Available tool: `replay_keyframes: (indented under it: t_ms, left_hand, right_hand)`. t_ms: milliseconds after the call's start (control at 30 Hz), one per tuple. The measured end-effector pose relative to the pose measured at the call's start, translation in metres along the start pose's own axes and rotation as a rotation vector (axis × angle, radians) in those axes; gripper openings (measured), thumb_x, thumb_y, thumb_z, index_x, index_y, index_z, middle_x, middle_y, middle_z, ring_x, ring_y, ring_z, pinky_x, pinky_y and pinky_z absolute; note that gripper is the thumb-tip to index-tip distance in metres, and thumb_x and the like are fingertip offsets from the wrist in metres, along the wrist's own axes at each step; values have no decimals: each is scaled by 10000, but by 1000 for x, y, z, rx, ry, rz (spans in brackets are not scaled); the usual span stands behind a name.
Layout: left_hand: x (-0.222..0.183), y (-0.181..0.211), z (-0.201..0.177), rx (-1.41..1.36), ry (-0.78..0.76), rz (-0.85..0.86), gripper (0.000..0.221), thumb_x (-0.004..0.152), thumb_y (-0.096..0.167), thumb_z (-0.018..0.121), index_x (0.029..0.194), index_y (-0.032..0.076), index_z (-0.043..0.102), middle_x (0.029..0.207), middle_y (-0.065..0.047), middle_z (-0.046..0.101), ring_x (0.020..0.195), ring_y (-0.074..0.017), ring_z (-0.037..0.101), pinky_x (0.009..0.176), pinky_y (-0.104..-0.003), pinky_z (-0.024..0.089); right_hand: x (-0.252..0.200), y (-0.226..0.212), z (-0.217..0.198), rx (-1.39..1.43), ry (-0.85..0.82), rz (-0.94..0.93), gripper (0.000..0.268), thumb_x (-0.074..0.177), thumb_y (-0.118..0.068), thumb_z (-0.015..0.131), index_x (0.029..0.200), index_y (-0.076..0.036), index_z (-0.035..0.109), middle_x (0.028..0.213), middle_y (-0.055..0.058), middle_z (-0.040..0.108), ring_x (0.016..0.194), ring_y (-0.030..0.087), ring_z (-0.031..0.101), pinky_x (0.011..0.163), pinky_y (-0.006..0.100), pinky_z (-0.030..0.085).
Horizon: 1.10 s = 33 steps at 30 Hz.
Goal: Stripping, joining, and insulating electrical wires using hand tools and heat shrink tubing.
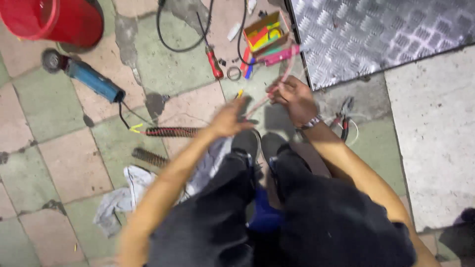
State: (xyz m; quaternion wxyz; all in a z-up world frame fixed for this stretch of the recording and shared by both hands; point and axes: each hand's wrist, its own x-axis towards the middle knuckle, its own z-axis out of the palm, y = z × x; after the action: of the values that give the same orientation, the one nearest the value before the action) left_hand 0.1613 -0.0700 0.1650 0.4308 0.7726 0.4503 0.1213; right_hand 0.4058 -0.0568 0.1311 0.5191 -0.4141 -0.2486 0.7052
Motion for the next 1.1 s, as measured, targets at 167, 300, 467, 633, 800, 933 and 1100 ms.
replay_keyframes:
  t_ms: [167,300,467,633,800,933,1100]
  left_hand:
    - [42,-65,51,-224,-85,-237,321,838,356,772,1031,110,703,875,-158,710,919,-405,696,845,-537,535]
    - [110,-110,49,-35,412,-120,460,949,129,541,1398,34,518,959,-304,667,960,-508,658,839,-639,524]
    - [162,-139,64,261,327,-280,346,960,356,661,1294,276,627,962,-47,705,986,-281,713,855,-496,577]
    - [129,-104,33,180,493,-1,128,924,300,743,997,198,770,888,-23,588,881,-284,660,744,-429,563]
    - [70,-35,6,-115,536,179,215,879,215,855,1080,182,788,747,-59,665,710,-294,664,691,-392,566]
    - [47,-36,13,-320,524,101,118,893,183,849,1004,194,810,639,-11,572,599,-151,554,611,-288,495]
    - [40,-67,53,-544,382,-123,188,834,137,878,1012,177,831,696,-23,655,693,-88,524,661,-258,454]
  right_hand:
    - [21,-18,-56,-352,282,-131,113,1073,-167,634,1070,-55,621,945,92,681,808,177,669,719,293,568]
    - [0,14,-92,-1027,414,234,270,1016,-383,664,1118,-142,730,947,139,736,893,326,726,748,447,564]
    - [5,121,-135,-847,351,395,199,905,-234,728,1086,-152,750,806,88,730,766,242,730,691,353,583]
    - [-21,66,-105,-1417,381,156,393,1044,-378,556,1130,-4,639,963,305,705,992,502,679,879,585,516]
    - [-66,54,-101,-1417,539,-276,91,973,-152,685,1041,-92,671,833,174,681,849,415,687,739,492,550]
    - [-67,73,-86,-1380,385,-340,122,931,-213,718,1027,-173,654,845,68,681,861,310,699,760,426,552]
    - [-81,83,-120,-1576,474,-107,474,793,-122,755,1241,-78,608,1144,177,638,1129,390,612,963,491,517]
